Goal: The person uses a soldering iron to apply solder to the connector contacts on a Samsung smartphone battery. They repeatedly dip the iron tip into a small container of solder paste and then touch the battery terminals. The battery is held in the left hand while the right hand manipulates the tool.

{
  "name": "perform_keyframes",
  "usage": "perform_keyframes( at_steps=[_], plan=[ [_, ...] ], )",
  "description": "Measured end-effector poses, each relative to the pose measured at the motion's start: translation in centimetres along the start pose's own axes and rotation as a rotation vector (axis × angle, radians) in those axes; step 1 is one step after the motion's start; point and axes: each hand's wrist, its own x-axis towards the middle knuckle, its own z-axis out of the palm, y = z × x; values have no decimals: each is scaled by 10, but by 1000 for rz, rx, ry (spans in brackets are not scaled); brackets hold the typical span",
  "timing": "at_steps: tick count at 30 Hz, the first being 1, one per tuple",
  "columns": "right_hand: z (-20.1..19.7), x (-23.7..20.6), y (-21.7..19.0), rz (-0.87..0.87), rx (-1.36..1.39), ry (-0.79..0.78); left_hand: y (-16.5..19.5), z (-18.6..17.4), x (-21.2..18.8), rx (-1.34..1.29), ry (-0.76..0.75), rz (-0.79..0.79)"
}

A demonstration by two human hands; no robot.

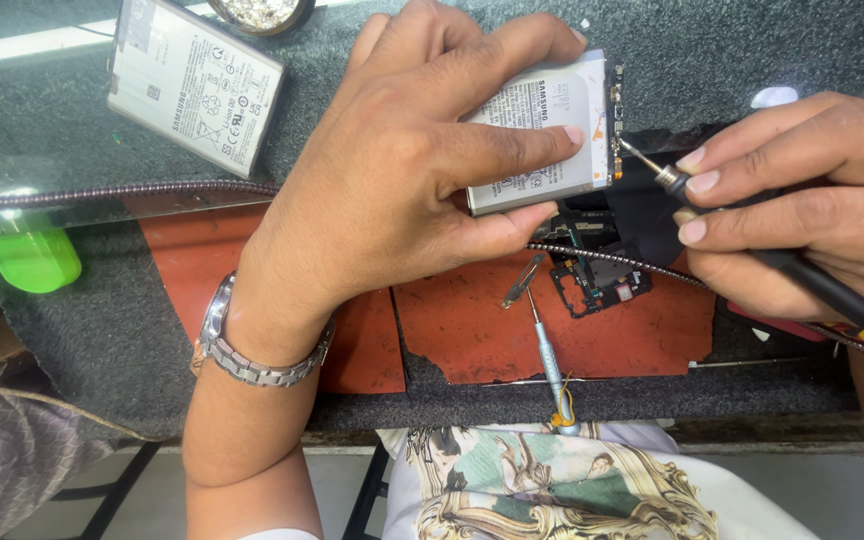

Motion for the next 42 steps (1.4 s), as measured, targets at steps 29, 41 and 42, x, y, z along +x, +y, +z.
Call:
perform_keyframes(
  at_steps=[29, 41, 42],
  plan=[
    [3, -11, -4, 167, 24, 123, 2, -1, 0, 8, 1, -8],
    [23, 20, -26, 175, -386, 118, 2, -1, 0, -9, 6, -19],
    [25, 21, -28, 227, -384, 120, 2, 0, 0, -9, 7, -18]
  ],
)
